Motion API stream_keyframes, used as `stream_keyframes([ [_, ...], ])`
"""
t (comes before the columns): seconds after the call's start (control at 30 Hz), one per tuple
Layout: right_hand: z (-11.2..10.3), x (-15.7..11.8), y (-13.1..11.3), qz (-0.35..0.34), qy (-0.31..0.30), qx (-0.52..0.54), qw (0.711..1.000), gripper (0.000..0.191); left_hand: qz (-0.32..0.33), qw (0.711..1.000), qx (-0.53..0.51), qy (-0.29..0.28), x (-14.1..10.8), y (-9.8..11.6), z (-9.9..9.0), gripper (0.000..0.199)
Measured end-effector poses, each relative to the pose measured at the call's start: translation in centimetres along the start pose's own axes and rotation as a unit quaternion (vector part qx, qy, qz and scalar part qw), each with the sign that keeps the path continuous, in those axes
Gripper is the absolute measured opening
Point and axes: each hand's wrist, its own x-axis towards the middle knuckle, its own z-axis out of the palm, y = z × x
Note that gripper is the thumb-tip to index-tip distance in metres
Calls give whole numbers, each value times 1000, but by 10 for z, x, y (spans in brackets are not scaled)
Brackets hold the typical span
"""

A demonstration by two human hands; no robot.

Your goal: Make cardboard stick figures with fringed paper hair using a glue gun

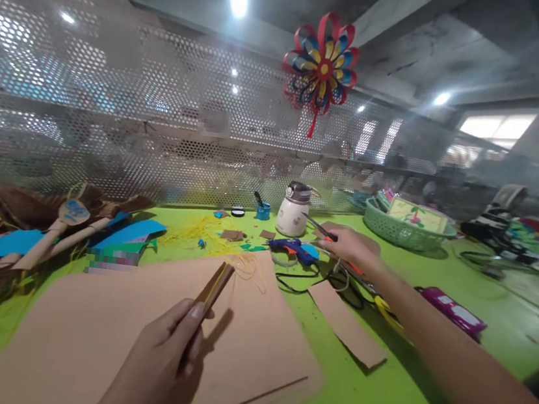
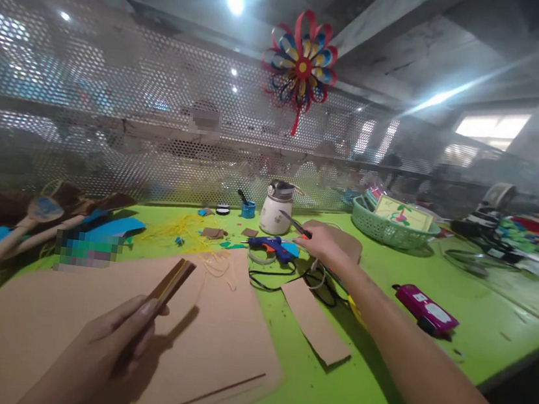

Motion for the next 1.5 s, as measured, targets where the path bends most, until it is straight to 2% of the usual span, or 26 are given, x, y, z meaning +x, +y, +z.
stream_keyframes([
  [0.1,3,-3,20,26,19,1,999,28,-113,991,-69,4,0,2,1,31],
  [0.17,2,-5,40,56,32,-7,998,29,-164,981,-107,1,-1,4,3,37],
  [0.33,-8,-15,84,127,58,-34,990,26,-184,974,-131,-10,0,5,0,39],
  [0.43,-9,-22,85,114,69,-32,991,23,-161,979,-128,-11,0,1,-1,33],
  [0.5,-4,-27,69,79,71,-24,994,21,-140,983,-122,1,-5,-3,4,29],
  [0.57,4,-33,42,30,59,-12,998,20,-124,986,-112,13,-11,-7,12,27],
  [0.67,19,-46,-8,-95,-11,28,995,21,-70,995,-58,-37,-17,-12,20,30],
  [0.8,35,-63,-56,-197,-69,34,977,23,-28,994,16,-101,-19,-10,16,29],
  [0.9,47,-68,-65,-206,-75,45,975,26,-11,990,42,-134,-20,-6,11,29],
  [1.07,65,-81,-45,-120,-83,13,989,35,-3,987,42,-154,-23,0,9,31],
  [1.17,58,-85,-41,-160,-46,-9,986,36,4,986,37,-161,-24,1,9,31],
  [1.27,35,-63,-61,-225,1,-12,974,32,-1,988,25,-155,-23,-2,10,31],
  [1.37,22,-9,-106,-191,-36,-32,980,30,-20,990,0,-136,-22,-9,14,31],
  [1.43,30,34,-140,-181,-62,-42,981,25,-41,992,-30,-112,-20,-15,16,30],
  [1.5,47,72,-170,-154,-96,-58,982,23,-83,991,-71,-75,-16,-20,17,30],
])
